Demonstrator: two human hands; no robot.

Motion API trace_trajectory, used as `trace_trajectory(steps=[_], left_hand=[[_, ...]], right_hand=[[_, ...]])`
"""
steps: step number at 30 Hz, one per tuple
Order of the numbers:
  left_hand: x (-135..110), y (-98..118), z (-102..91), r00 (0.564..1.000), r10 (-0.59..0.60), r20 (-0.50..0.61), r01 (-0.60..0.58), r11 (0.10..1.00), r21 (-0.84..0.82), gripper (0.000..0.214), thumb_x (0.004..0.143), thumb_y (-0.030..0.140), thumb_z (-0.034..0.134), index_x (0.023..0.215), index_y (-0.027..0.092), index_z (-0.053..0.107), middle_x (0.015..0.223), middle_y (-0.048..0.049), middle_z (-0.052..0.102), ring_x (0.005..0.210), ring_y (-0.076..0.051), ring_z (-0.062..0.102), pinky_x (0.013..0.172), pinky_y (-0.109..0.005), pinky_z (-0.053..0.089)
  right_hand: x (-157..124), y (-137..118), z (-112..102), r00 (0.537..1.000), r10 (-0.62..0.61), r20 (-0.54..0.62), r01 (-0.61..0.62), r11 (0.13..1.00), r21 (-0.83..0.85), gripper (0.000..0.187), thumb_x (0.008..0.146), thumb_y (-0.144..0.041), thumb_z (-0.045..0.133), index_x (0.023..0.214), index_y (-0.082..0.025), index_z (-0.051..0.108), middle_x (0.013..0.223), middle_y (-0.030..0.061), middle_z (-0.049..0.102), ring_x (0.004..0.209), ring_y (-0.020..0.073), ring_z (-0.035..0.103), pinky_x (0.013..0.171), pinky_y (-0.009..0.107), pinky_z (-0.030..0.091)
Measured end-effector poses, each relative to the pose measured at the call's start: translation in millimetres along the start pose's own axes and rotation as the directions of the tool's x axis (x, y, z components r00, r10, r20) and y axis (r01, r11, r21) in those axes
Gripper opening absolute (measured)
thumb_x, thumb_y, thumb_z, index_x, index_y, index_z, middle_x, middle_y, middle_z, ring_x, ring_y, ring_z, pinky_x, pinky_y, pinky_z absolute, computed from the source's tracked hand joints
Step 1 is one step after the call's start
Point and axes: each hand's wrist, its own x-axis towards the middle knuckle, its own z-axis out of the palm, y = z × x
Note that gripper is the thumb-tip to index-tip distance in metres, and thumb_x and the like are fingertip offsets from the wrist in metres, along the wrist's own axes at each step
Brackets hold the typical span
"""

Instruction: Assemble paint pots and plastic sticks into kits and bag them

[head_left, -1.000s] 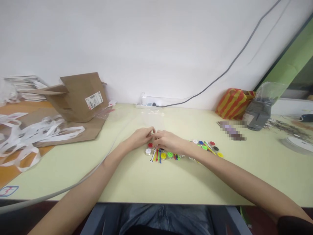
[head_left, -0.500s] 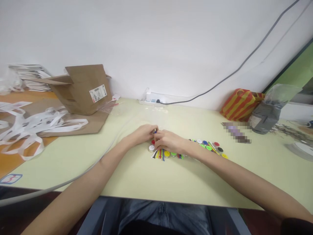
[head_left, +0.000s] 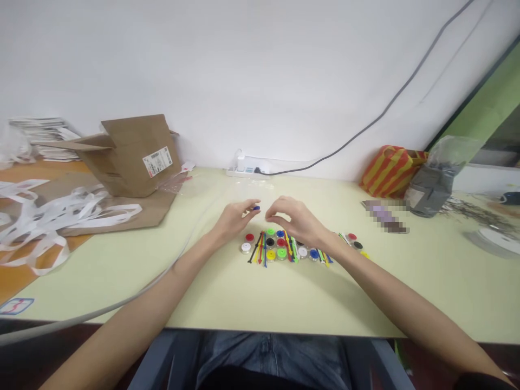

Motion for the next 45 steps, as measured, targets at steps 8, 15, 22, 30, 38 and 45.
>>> trace_trajectory(steps=[8,15,22,30,38,45], left_hand=[[19,44,31.9,0.979,-0.079,-0.188,0.001,0.923,-0.384,0.037,0.086,0.039,0.069,0.115,0.016,0.068,0.11,-0.0115,0.075,0.092,-0.023,0.075,0.086,-0.037,0.061],[14,58,49.8,0.985,-0.158,-0.064,0.11,0.875,-0.472,0.03,0.09,0.037,0.062,0.107,0.013,0.067,0.095,-0.01,0.076,0.051,-0.013,0.065,0.048,-0.027,0.053],[1,54,44.3,0.988,0.081,-0.128,-0.098,0.985,-0.138,0.025,0.094,0.026,0.054,0.112,0.018,0.069,0.081,-0.0027,0.074,0.071,-0.015,0.069,0.071,-0.026,0.055],[1,43,38.4,0.959,0.273,-0.077,-0.274,0.962,0.005,0.03,0.097,0.036,0.054,0.118,0.018,0.068,0.105,-0.007,0.076,0.085,-0.017,0.073,0.082,-0.028,0.057],[0,43,40.7,0.955,0.284,-0.088,-0.281,0.959,0.039,0.039,0.098,0.032,0.053,0.136,0.023,0.058,0.118,-0.0076,0.073,0.099,-0.02,0.073,0.088,-0.03,0.058],[-1,41,42.9,0.956,0.285,-0.067,-0.287,0.958,-0.01,0.032,0.097,0.037,0.057,0.123,0.021,0.065,0.111,-0.0056,0.076,0.097,-0.021,0.074,0.085,-0.029,0.058]], right_hand=[[-33,23,-5,0.841,0.406,-0.358,-0.204,0.85,0.486,0.021,0.093,-0.041,0.058,0.092,-0.019,0.058,0.071,-0.0015,0.056,0.065,0.0134,0.053,0.064,0.027,0.044],[-39,29,15,0.822,0.509,-0.256,-0.25,0.725,0.642,0.03,0.085,-0.045,0.067,0.096,-0.017,0.067,0.077,0.0033,0.067,0.072,0.015,0.06,0.068,0.029,0.048],[-44,19,20,0.794,0.552,-0.256,-0.246,0.677,0.693,0.029,0.081,-0.045,0.073,0.09,-0.019,0.064,0.076,0.0038,0.07,0.072,0.0166,0.064,0.066,0.03,0.05],[-47,22,20,0.756,0.598,-0.267,-0.311,0.686,0.658,0.026,0.079,-0.042,0.074,0.084,-0.018,0.065,0.082,0.0033,0.067,0.074,0.015,0.059,0.064,0.027,0.046],[-48,21,19,0.737,0.629,-0.248,-0.333,0.657,0.676,0.028,0.077,-0.045,0.075,0.084,-0.018,0.069,0.079,0.0019,0.067,0.064,0.0129,0.053,0.062,0.027,0.044],[-47,19,17,0.737,0.626,-0.254,-0.303,0.643,0.703,0.03,0.074,-0.045,0.079,0.083,-0.019,0.068,0.082,0.0028,0.068,0.071,0.0149,0.058,0.068,0.028,0.047]])
